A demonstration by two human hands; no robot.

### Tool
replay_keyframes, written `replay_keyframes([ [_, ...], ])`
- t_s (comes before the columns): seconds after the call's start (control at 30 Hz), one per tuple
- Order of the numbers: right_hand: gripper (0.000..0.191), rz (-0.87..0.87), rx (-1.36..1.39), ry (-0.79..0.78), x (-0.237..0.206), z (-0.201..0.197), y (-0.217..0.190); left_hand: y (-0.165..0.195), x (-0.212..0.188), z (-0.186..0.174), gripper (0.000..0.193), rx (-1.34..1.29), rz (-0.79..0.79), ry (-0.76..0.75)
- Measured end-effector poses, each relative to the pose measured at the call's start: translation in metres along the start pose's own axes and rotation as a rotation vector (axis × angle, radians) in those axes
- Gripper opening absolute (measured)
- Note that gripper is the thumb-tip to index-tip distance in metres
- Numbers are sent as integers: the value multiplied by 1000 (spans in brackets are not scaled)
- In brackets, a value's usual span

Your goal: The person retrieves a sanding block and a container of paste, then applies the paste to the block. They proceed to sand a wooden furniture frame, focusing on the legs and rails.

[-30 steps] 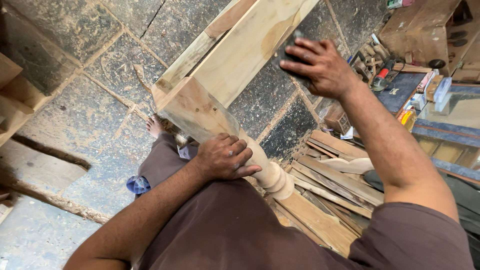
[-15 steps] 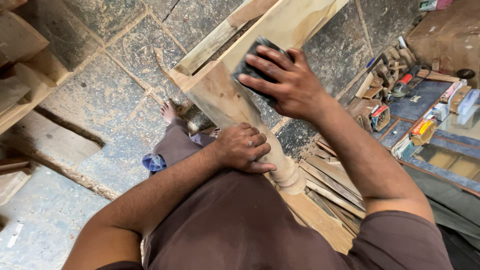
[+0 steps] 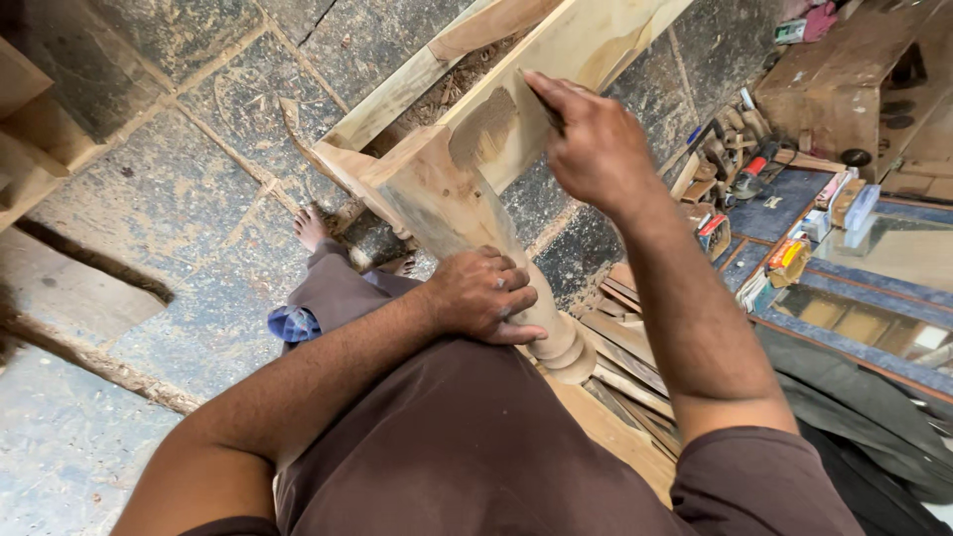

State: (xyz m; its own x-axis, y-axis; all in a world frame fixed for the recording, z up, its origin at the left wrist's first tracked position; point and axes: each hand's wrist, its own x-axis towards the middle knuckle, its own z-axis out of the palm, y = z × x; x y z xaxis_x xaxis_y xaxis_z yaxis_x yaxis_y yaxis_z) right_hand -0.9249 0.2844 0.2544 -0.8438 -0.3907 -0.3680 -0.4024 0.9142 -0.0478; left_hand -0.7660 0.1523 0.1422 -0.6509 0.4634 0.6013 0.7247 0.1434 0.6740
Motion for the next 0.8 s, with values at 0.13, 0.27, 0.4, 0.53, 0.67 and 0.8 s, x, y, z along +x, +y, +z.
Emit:
replay_keyframes([
  [0.13, 52, 250, -66, -376, 10, -1, -61, -2, -1, 8, 48, -6, -22, -39],
  [0.27, 60, -123, -242, -451, -24, 7, -125, -2, 0, 9, 49, -119, -102, -229],
  [0.4, 59, -84, 82, -403, -39, -14, -94, -1, 2, -1, 42, -160, -67, -175],
  [0.53, 52, -328, 142, 83, -39, -17, -34, 3, -13, -26, 34, -282, 52, 134],
  [0.67, 47, -467, -144, 156, -68, 34, -43, 7, -64, -54, 41, -377, -139, 56],
  [0.8, 48, -433, -42, 137, -95, 35, -34, 6, -146, -65, 41, -293, -480, -14],
])
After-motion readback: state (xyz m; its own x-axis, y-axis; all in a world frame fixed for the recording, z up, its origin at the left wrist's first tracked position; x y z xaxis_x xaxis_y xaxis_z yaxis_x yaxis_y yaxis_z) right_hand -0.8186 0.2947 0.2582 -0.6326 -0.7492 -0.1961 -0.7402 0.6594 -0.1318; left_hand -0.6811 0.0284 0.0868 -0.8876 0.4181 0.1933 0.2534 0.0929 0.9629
